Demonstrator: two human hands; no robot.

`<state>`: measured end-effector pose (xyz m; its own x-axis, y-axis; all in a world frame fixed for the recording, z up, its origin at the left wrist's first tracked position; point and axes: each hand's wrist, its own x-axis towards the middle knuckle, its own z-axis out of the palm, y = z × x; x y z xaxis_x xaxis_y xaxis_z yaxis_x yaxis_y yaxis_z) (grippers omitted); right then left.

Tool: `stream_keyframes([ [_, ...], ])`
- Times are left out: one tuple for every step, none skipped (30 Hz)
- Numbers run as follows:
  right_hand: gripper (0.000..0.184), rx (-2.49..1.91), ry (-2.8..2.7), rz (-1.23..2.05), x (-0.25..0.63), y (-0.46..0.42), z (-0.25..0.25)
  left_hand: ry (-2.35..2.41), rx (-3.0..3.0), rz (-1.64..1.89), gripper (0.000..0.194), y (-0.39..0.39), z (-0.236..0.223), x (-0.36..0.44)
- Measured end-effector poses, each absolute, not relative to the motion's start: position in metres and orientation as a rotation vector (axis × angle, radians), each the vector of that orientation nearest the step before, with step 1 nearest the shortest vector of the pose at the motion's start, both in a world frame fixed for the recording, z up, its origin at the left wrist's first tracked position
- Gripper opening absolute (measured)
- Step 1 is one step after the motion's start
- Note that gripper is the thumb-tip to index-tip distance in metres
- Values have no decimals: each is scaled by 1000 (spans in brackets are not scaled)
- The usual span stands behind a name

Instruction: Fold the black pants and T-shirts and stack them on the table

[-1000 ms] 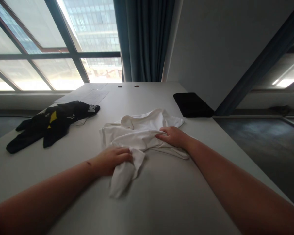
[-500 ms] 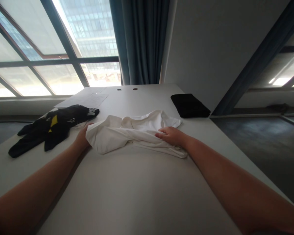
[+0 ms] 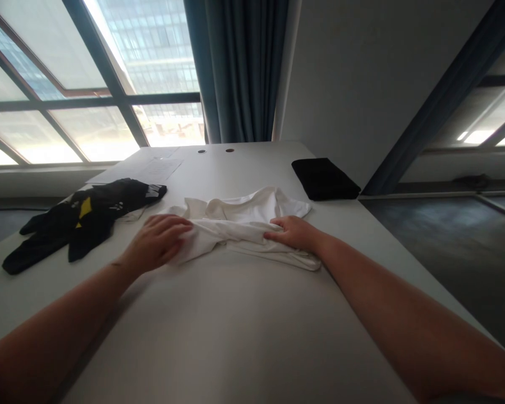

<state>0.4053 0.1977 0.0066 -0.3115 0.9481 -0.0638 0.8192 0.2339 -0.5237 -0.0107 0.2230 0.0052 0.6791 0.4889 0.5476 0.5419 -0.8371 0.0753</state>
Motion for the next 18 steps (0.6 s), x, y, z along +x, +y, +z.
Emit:
stream_keyframes([
  [53, -1663, -2236, 688, 404, 197, 7, -734, -2825, -725, 34, 218, 3, 0],
  [54, -1671, -2233, 694, 403, 197, 7, -693, -2827, -642, 40, 215, -1, 8],
  [55, -1680, -2226, 709, 403, 198, 7, -708, -2817, -608, 44, 215, -5, 14],
  [56, -1690, -2213, 733, 402, 199, 7, -753, -2799, -603, 45, 216, -8, 17],
  [56, -1705, -2195, 760, 402, 200, 7, -792, -2793, -590, 42, 219, -11, 18],
  [55, -1729, -2175, 787, 402, 201, 8, -807, -2797, -566, 36, 224, -13, 15],
  [53, -1762, -2159, 811, 402, 201, 10, -805, -2801, -533, 30, 229, -14, 11],
  [52, -1803, -2155, 834, 401, 201, 12, -793, -2800, -495, 26, 235, -13, 6],
  [50, -1849, -2168, 861, 399, 200, 16, -790, -2791, -463, 26, 240, -12, -1],
  [48, -1894, -2196, 891, 396, 197, 20, -807, -2772, -445, 27, 245, -11, -7],
  [46, -1932, -2238, 924, 392, 192, 25, -848, -2746, -439, 28, 249, -10, -14],
  [44, -1955, -2296, 964, 385, 185, 30, -904, -2723, -442, 29, 252, -9, -19],
  [40, -1952, -2372, 1012, 377, 176, 36, -965, -2710, -446, 28, 254, -9, -23],
  [37, -1922, -2463, 1065, 367, 166, 41, -1023, -2706, -456, 27, 256, -10, -26],
  [33, -1849, -2568, 1135, 355, 153, 46, -1075, -2710, -468, 24, 257, -12, -27],
  [29, -1721, -2688, 1218, 343, 141, 51, -1114, -2721, -486, 23, 258, -14, -28],
  [27, -1593, -2775, 1311, 331, 129, 54, -1140, -2739, -509, 22, 258, -16, -27],
  [28, -1467, -2805, 1424, 320, 118, 56, -1154, -2765, -535, 23, 257, -18, -26],
])
